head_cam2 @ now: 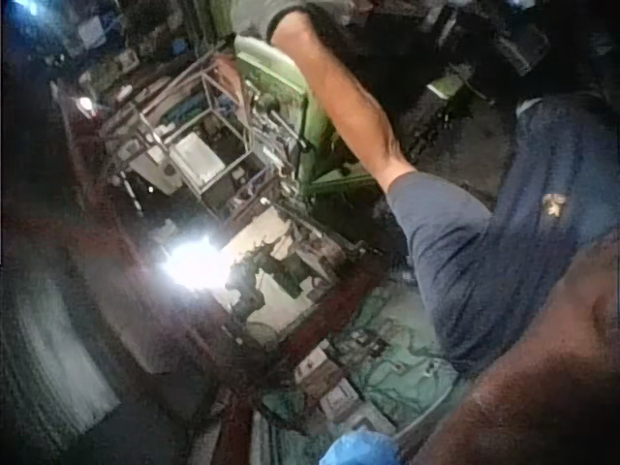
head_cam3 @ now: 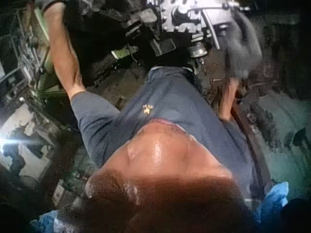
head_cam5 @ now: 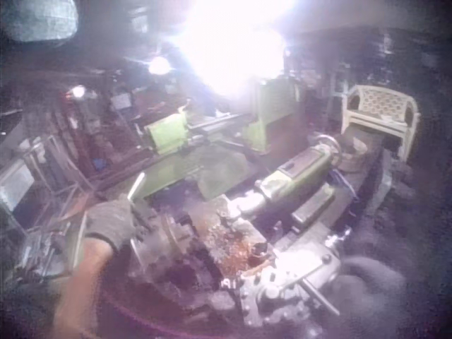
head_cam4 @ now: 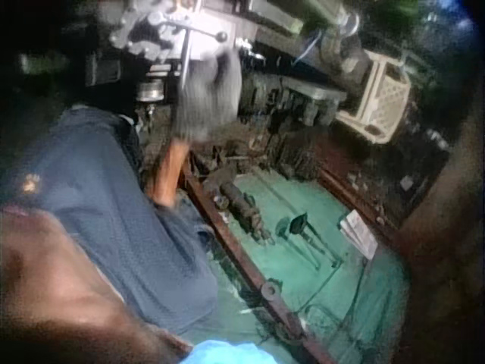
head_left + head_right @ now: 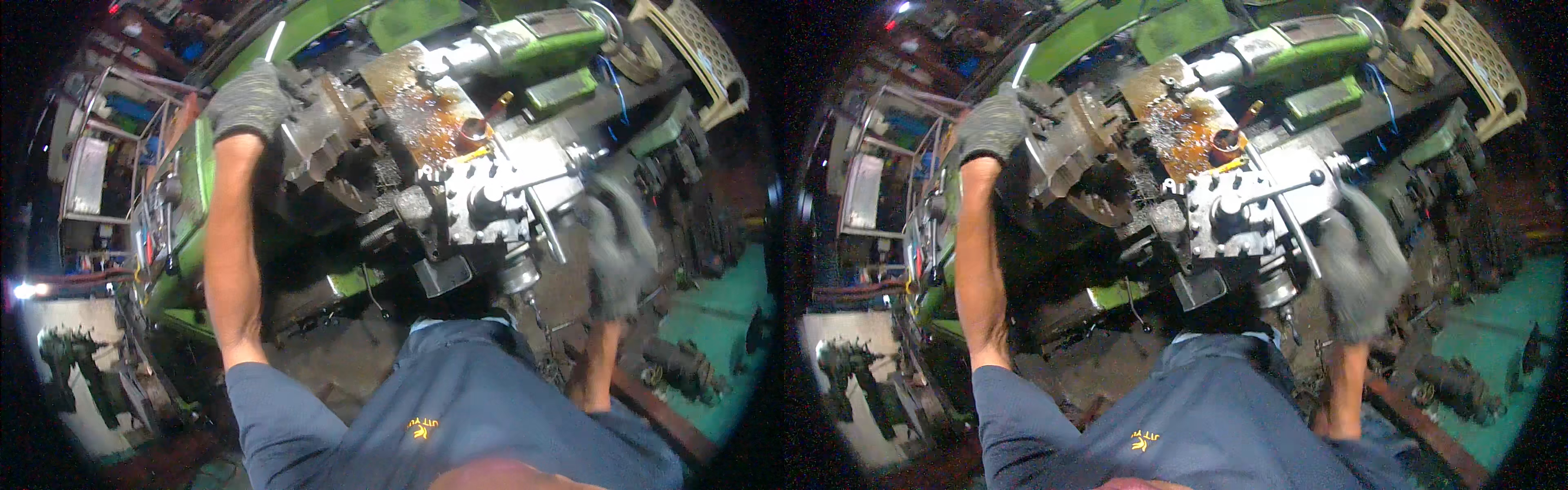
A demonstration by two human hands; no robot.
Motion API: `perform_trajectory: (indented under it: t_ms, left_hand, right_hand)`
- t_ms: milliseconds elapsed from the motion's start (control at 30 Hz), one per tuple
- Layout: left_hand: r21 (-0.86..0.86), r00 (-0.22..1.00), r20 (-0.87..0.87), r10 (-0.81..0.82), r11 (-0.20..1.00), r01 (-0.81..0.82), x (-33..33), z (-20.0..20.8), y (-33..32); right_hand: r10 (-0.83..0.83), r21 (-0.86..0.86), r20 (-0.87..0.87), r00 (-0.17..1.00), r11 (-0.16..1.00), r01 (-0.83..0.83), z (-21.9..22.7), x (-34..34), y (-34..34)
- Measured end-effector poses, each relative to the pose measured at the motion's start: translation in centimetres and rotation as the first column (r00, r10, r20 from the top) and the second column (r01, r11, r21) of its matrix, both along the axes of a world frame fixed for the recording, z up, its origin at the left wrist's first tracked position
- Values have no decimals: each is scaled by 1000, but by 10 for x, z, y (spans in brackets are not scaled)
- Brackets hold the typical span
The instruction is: The person operates a green metal lathe, adjusting the tool post and controls while a cylindrical metal workpiece rotates. They use a blue air hose to clear metal shavings from the work area and later wipe the machine's surface with a yellow cloth.
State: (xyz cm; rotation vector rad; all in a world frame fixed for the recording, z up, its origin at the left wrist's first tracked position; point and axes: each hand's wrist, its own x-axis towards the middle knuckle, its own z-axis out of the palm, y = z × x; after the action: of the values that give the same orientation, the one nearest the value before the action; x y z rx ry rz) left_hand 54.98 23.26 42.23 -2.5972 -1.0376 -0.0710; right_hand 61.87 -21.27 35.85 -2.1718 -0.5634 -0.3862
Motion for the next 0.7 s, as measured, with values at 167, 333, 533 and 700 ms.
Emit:
perform_trajectory:
  t_ms: [167,333,533,700]
  left_hand:
    - [-57,996,12,-86,995,86,6,-12,28]
    - [-124,987,146,72,991,-54,55,-13,28]
    - [-52,942,291,164,986,-156,58,-19,16]
    - [31,952,294,82,995,-95,28,-28,14]
  right_hand:
    - [-211,112,-203,956,965,237,-32,-18,-114]
    - [-192,-407,-134,972,905,123,-105,46,-123]
    - [136,-295,-548,826,892,-343,-194,89,-78]
    - [373,-43,-642,670,855,-518,-229,97,-59]
